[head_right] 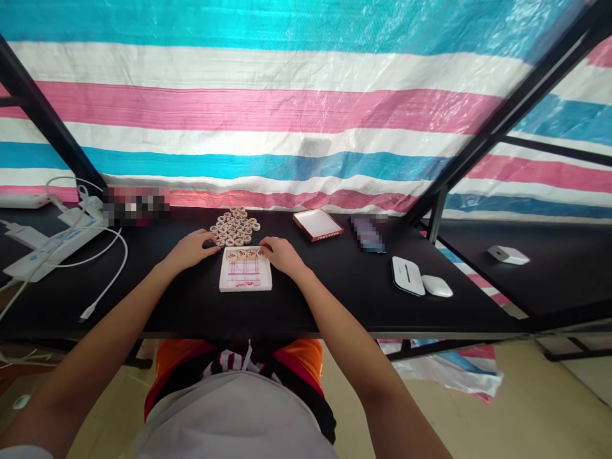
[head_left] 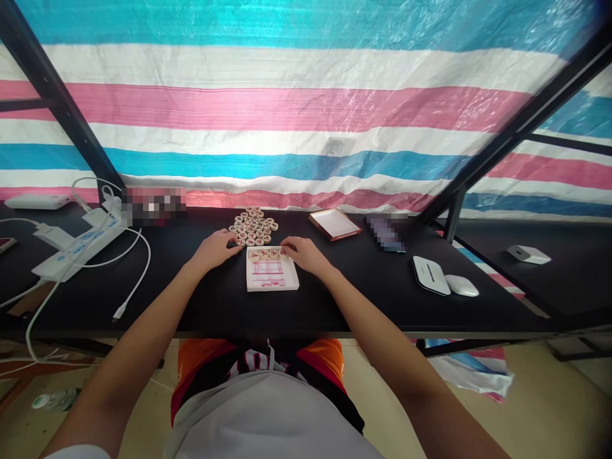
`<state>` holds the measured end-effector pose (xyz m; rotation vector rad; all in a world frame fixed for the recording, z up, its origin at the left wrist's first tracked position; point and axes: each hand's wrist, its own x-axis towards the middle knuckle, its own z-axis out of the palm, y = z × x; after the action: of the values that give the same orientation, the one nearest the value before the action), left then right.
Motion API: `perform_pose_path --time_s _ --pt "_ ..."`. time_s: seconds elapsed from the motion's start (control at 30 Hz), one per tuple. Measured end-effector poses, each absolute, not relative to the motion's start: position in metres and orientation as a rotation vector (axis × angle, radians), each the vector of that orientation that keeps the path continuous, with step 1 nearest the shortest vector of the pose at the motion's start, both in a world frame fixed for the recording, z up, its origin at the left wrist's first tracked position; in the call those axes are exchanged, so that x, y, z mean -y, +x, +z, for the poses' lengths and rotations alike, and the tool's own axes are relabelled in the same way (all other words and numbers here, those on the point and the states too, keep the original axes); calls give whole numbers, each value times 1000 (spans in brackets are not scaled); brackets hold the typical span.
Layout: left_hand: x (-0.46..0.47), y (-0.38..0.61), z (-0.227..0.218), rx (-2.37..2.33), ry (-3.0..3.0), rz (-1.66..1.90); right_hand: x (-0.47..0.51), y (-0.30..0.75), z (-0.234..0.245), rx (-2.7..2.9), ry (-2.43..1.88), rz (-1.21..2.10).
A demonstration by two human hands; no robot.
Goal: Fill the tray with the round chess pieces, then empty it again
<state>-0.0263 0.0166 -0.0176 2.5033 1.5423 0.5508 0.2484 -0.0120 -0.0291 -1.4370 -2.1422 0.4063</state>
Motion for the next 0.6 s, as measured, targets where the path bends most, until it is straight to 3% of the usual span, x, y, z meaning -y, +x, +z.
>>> perform_pose_path --time_s 0.33,0.6 --pt "-12 -13 -19 -1501 2531 528 11 249 -28 2123 -1448 433" --pt "-3 -13 -7 -1319 2398 755 12 250 -27 2120 -1444 444"
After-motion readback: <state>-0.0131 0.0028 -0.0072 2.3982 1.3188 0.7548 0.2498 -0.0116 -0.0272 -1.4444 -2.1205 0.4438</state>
